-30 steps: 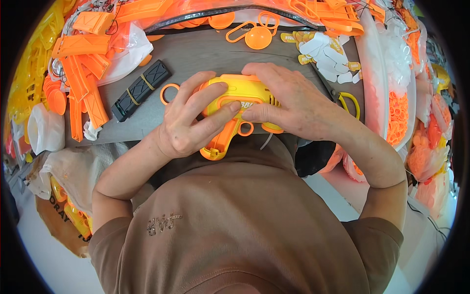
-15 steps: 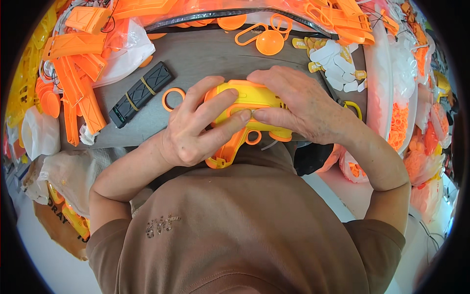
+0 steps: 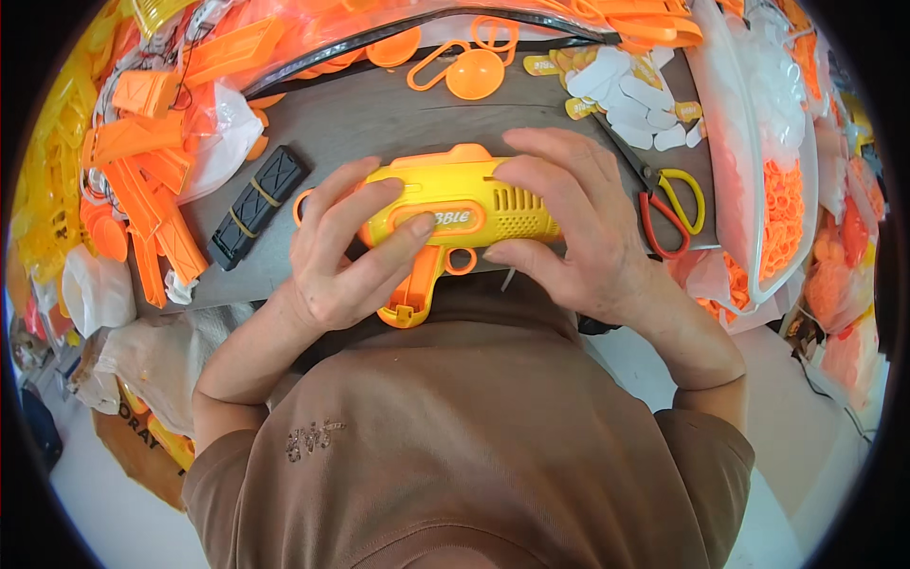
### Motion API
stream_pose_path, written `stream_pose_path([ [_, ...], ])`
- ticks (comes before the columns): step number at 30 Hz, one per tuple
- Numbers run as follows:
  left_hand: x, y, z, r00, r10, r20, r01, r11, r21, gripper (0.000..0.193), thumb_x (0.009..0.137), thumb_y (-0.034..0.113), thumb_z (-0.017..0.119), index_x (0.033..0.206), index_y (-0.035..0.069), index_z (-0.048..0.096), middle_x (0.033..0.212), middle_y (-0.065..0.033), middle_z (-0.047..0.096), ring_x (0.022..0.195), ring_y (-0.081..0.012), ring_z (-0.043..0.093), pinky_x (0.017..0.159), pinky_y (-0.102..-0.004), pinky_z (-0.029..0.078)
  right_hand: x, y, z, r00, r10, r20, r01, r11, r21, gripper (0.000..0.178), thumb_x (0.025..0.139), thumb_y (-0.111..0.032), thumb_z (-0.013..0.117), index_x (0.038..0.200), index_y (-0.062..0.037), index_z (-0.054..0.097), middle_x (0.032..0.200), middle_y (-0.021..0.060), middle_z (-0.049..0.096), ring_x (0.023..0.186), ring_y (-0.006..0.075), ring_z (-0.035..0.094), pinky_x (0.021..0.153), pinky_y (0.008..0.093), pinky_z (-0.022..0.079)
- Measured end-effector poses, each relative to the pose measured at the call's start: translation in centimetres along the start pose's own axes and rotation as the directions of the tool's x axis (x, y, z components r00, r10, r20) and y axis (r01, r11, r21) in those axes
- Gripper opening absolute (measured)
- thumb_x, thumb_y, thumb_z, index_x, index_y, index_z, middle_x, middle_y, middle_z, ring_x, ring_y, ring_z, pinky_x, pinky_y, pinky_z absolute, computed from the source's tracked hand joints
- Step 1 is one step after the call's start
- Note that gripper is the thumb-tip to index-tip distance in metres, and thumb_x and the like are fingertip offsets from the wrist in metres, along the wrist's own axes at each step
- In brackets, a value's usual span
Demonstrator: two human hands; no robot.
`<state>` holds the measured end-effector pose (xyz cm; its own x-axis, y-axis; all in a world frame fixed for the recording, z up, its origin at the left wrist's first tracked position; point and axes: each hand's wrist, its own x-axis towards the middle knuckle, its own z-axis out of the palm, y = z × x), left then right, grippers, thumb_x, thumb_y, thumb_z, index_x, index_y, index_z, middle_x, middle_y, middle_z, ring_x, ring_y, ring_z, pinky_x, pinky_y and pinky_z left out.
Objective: Assembling a yellow plastic toy launcher by inserting internal mechanisms and snapping on outer casing parts.
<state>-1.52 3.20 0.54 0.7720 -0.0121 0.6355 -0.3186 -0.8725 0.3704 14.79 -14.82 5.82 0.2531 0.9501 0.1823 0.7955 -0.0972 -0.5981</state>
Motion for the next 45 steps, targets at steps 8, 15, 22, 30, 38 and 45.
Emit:
stream_pose_path([
  [8, 0.0, 0.3, 0.4, 1.000, -0.006, -0.001, 0.006, 1.000, 0.005, 0.037, 0.060, 0.001, 0.073, 0.097, 0.006, 0.068, 0.102, -0.0175, 0.057, 0.094, -0.0410, 0.059, 0.073, -0.0413, 0.053, 1.9, -1.2, 0.7, 0.993, -0.119, -0.016, 0.116, 0.985, -0.128, 0.028, 0.068, -0.008, 0.070, 0.092, -0.0010, 0.056, 0.090, 0.0101, 0.057, 0.082, 0.0268, 0.057, 0.069, 0.0336, 0.047],
  [15, 0.1, 0.2, 0.2, 0.999, -0.031, -0.023, 0.031, 0.999, -0.008, 0.028, 0.058, 0.005, 0.072, 0.085, 0.001, 0.067, 0.101, -0.0192, 0.058, 0.093, -0.0413, 0.059, 0.074, -0.0413, 0.053, 4.5, -4.0, -0.2, 0.863, -0.260, 0.433, 0.473, 0.716, -0.513, 0.026, 0.062, -0.011, 0.065, 0.082, -0.0017, 0.053, 0.073, 0.0074, 0.051, 0.064, 0.0164, 0.054, 0.053, 0.0253, 0.046],
  [22, 0.0, 0.0, 0.6, 0.996, 0.003, -0.092, -0.005, 1.000, -0.021, 0.023, 0.057, 0.007, 0.073, 0.075, -0.002, 0.064, 0.101, -0.0185, 0.058, 0.094, -0.0401, 0.058, 0.071, -0.0398, 0.052, 4.2, -4.3, 2.0, 0.890, -0.272, 0.367, 0.447, 0.681, -0.580, 0.030, 0.067, -0.015, 0.062, 0.091, 0.0029, 0.055, 0.070, 0.0096, 0.053, 0.062, 0.0168, 0.055, 0.052, 0.0253, 0.046],
  [30, 0.2, 0.1, 0.8, 0.995, 0.003, -0.095, -0.007, 0.999, -0.052, 0.026, 0.057, 0.007, 0.074, 0.080, 0.000, 0.066, 0.102, -0.0170, 0.059, 0.094, -0.0383, 0.057, 0.069, -0.0380, 0.052, 3.5, -5.2, 1.8, 0.893, -0.212, 0.397, 0.440, 0.594, -0.673, 0.034, 0.069, -0.015, 0.061, 0.096, 0.0050, 0.055, 0.072, 0.0139, 0.055, 0.064, 0.0192, 0.056, 0.052, 0.0248, 0.045],
  [38, -0.1, -0.1, 0.8, 0.996, 0.014, -0.091, -0.019, 0.998, -0.058, 0.035, 0.057, 0.005, 0.075, 0.092, 0.003, 0.068, 0.105, -0.0155, 0.057, 0.094, -0.0380, 0.057, 0.071, -0.0386, 0.053, 4.3, -5.1, -1.2, 0.833, -0.028, 0.553, 0.342, 0.812, -0.474, 0.034, 0.072, -0.007, 0.062, 0.102, 0.0047, 0.053, 0.085, 0.0167, 0.059, 0.071, 0.0250, 0.060, 0.062, 0.0296, 0.049],
  [45, -0.2, -0.1, 0.7, 0.997, 0.028, -0.073, -0.031, 0.999, -0.045, 0.040, 0.058, 0.002, 0.074, 0.098, 0.004, 0.067, 0.106, -0.0159, 0.057, 0.094, -0.0391, 0.057, 0.074, -0.0401, 0.053, 0.1, -0.6, -0.2, 0.997, -0.017, 0.078, 0.016, 1.000, 0.022, 0.043, 0.074, -0.005, 0.068, 0.114, -0.0005, 0.052, 0.111, 0.0131, 0.058, 0.104, 0.0323, 0.056, 0.086, 0.0381, 0.046],
])
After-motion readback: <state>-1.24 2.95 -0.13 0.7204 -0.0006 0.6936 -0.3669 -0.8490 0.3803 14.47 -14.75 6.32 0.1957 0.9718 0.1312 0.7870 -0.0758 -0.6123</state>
